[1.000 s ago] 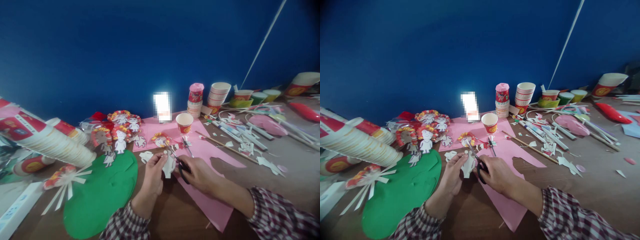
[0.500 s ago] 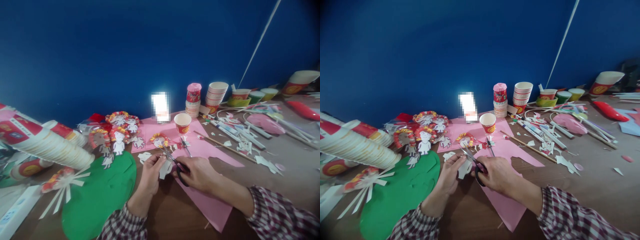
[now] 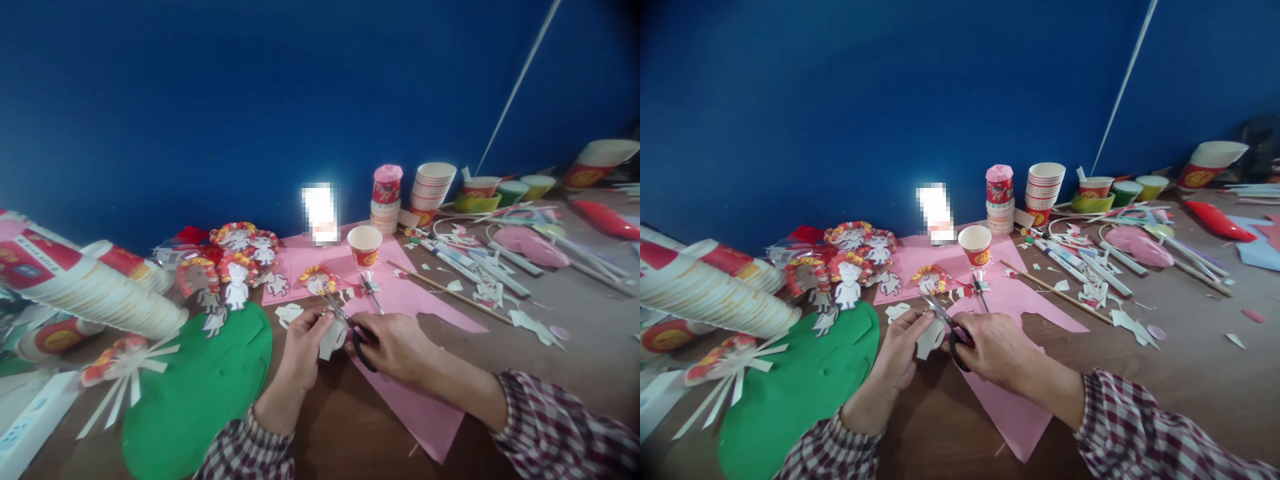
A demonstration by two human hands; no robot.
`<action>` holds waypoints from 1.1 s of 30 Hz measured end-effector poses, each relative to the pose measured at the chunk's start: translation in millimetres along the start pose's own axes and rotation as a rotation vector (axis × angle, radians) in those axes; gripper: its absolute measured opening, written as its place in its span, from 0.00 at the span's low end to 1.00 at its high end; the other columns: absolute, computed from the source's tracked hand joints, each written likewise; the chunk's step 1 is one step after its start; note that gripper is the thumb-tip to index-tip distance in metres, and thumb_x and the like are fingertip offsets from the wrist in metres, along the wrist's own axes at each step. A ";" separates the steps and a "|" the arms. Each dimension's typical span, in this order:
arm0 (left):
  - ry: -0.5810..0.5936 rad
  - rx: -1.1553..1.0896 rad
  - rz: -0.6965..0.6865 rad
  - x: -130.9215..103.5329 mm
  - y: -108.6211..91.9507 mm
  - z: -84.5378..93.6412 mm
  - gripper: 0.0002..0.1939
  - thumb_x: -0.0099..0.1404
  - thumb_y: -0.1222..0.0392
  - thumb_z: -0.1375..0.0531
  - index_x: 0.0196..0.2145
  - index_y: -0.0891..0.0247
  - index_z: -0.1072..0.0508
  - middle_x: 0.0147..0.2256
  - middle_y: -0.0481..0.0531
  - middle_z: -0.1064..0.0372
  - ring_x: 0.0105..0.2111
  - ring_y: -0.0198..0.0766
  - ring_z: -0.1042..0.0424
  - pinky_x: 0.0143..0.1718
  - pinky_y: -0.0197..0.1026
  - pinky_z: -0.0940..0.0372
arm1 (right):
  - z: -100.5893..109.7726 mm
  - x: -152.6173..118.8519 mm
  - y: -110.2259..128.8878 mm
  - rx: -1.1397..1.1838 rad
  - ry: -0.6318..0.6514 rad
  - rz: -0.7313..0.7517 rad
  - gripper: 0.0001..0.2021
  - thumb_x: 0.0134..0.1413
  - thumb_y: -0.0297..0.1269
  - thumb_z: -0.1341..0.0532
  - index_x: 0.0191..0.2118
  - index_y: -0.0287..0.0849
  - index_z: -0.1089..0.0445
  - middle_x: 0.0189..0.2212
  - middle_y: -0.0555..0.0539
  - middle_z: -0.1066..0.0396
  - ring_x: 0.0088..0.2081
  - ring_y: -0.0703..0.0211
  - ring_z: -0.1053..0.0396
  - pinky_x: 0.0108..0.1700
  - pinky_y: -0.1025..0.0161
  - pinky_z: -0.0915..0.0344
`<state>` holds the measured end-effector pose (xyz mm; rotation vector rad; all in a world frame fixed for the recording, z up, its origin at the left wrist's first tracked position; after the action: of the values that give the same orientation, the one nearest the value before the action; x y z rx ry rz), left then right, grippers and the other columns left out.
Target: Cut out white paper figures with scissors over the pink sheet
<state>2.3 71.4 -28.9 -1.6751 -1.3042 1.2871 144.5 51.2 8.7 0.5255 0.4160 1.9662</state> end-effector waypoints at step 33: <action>0.014 -0.003 0.025 1.3 -4.5 2.6 0.14 0.46 0.58 0.32 0.29 0.68 0.28 0.21 0.49 0.30 0.19 0.31 0.33 0.21 0.33 0.38 | 4.3 3.9 -2.4 0.139 0.041 -0.023 0.04 0.55 0.34 0.46 0.30 0.42 0.39 0.22 0.52 0.34 0.23 0.66 0.41 0.25 0.68 0.52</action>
<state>-1.5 73.8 -26.0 -1.7048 -1.2813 1.2866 147.1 56.0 11.8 0.5662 0.5854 1.9380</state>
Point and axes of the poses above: each hand's wrist, its own x-axis towards the middle knuckle, its own z-axis out of the back of the hand, y = z × x, the point moved 7 cm from there along x, towards the middle knuckle
